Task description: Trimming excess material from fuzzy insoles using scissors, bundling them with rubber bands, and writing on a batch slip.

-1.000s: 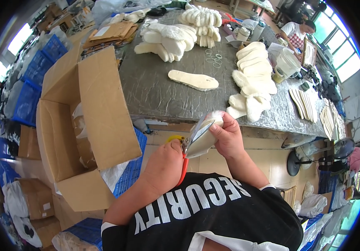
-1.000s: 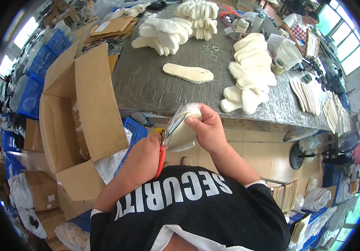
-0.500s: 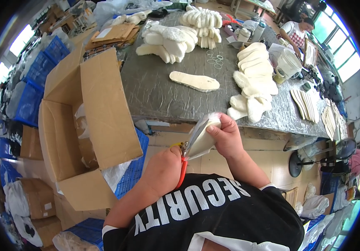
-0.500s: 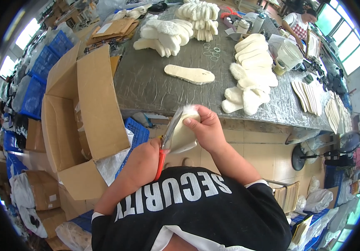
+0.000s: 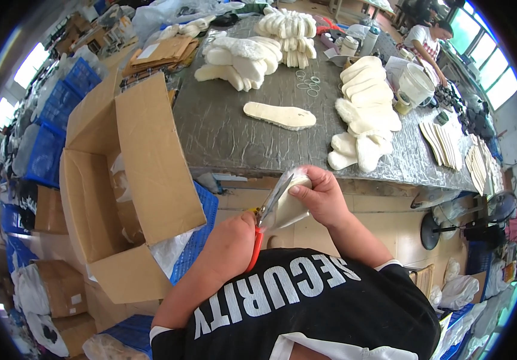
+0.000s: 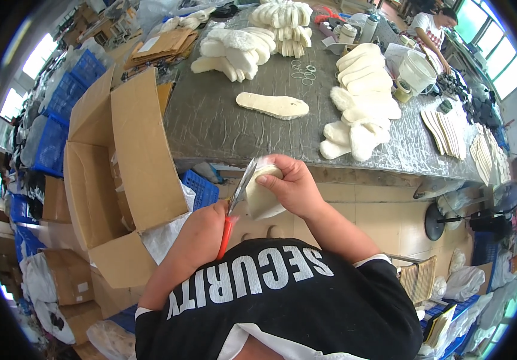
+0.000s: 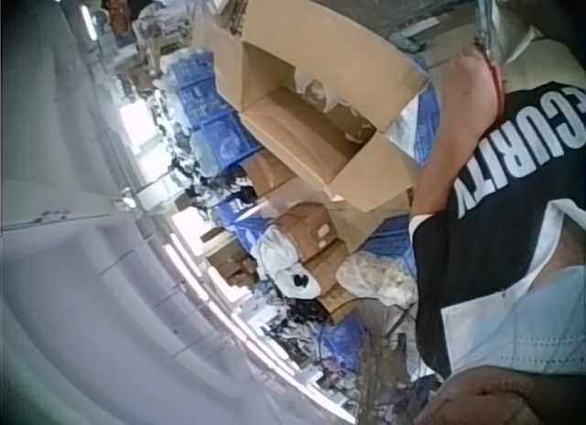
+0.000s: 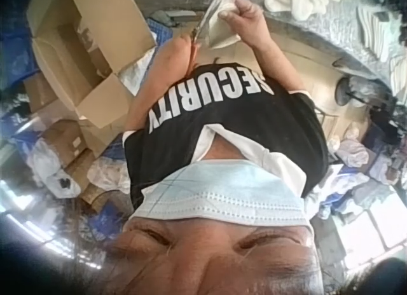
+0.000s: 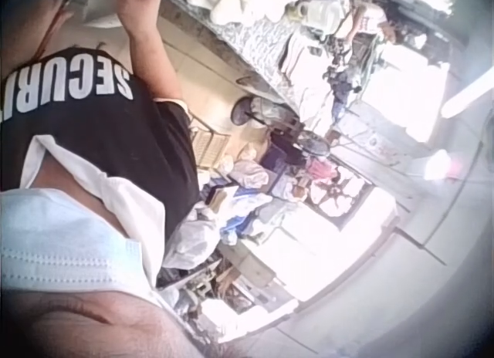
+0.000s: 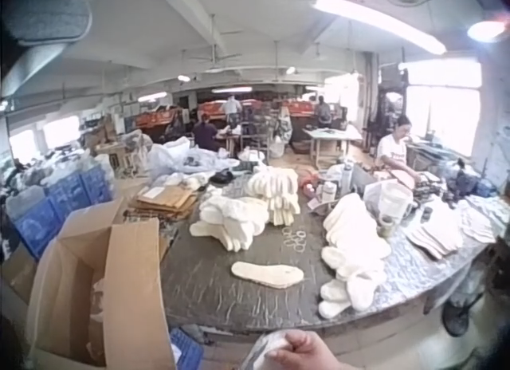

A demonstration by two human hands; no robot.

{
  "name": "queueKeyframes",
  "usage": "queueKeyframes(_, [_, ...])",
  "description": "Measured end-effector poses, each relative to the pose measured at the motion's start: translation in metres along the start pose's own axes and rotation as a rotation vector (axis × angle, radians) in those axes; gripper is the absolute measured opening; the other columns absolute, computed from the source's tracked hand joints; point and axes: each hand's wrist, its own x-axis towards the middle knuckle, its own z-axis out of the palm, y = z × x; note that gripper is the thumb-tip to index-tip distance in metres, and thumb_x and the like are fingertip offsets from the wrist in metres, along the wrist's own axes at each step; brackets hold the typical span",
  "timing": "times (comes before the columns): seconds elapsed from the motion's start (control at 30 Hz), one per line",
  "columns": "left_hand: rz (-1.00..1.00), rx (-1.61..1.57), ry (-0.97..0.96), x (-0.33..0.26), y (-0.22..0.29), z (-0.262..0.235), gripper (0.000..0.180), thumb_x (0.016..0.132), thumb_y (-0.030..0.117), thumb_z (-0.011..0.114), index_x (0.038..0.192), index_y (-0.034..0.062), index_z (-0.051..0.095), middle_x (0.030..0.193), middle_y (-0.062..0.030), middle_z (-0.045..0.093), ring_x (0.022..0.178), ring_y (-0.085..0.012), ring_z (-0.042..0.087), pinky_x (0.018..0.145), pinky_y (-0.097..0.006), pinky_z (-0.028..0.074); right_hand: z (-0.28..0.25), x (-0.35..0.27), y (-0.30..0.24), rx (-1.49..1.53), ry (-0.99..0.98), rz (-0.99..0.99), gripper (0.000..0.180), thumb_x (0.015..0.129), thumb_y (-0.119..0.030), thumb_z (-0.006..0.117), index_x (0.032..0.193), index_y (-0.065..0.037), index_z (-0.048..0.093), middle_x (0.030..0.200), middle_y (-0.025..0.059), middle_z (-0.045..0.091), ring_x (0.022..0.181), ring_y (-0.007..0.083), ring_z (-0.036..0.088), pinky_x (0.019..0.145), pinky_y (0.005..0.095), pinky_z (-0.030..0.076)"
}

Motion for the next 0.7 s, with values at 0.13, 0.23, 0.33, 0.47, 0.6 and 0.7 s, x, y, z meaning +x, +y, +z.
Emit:
queueKeyframes(0.13, [0.025,0.044,0.076,0.002,-0.004,0.005,0.023,0.088,0.018,0.053,0.090,-0.0051,0.051,0.079,-0.0258,0.059,0.078,-0.0401,0.059,0.069,-0.044,0.046,0.002,0.000,-0.005,-0.052,-0.052,0.097,0.013,0.084,-0.002,0.061,0.097,-0.003,0.062,0.083,-0.0013,0.063,0.077,0.0057,0.056,0.069,0.0230,0.047])
queueKeyframes(0.23, [0.012,0.039,0.057,0.003,-0.004,0.004,0.024,0.088,0.019,0.053,0.089,-0.0047,0.051,0.080,-0.0254,0.059,0.078,-0.0396,0.059,0.069,-0.044,0.046,0.002,0.000,-0.006,-0.062,-0.037,0.115,0.012,0.084,-0.001,0.061,0.096,-0.003,0.062,0.081,-0.0015,0.063,0.075,0.0054,0.056,0.069,0.0232,0.047])
queueKeyframes(0.33, [0.010,0.107,0.041,0.002,-0.006,0.004,0.024,0.088,0.019,0.053,0.090,-0.0049,0.051,0.080,-0.0251,0.060,0.078,-0.0395,0.059,0.069,-0.044,0.046,0.003,0.000,-0.008,-0.102,-0.032,0.131,0.011,0.084,-0.002,0.061,0.095,-0.003,0.062,0.080,-0.0010,0.063,0.075,0.0057,0.056,0.069,0.0233,0.047])
queueKeyframes(0.47, [-0.022,0.136,-0.022,0.001,-0.005,-0.001,0.019,0.086,0.014,0.052,0.090,-0.0044,0.051,0.081,-0.0234,0.060,0.078,-0.0386,0.060,0.069,-0.044,0.048,0.003,0.001,-0.008,-0.133,-0.016,0.189,0.011,0.083,-0.002,0.061,0.094,-0.002,0.062,0.079,-0.0002,0.064,0.074,0.0062,0.057,0.068,0.0242,0.048])
queueKeyframes(0.6, [0.079,0.145,0.115,0.001,-0.016,0.006,0.026,0.088,0.018,0.053,0.095,-0.0068,0.050,0.081,-0.0236,0.060,0.079,-0.0398,0.059,0.071,-0.044,0.047,0.007,0.004,-0.008,-0.240,-0.032,0.218,0.012,0.081,-0.004,0.062,0.093,-0.002,0.062,0.078,0.0012,0.064,0.072,0.0068,0.056,0.066,0.0256,0.048])
queueKeyframes(0.7, [0.074,0.160,0.095,0.002,-0.019,0.007,0.025,0.088,0.017,0.053,0.095,-0.0073,0.049,0.082,-0.0243,0.060,0.080,-0.0402,0.059,0.072,-0.044,0.046,0.007,0.005,-0.006,-0.325,-0.055,0.206,0.012,0.080,-0.005,0.063,0.091,-0.001,0.063,0.076,0.0021,0.064,0.070,0.0072,0.056,0.065,0.0262,0.047])
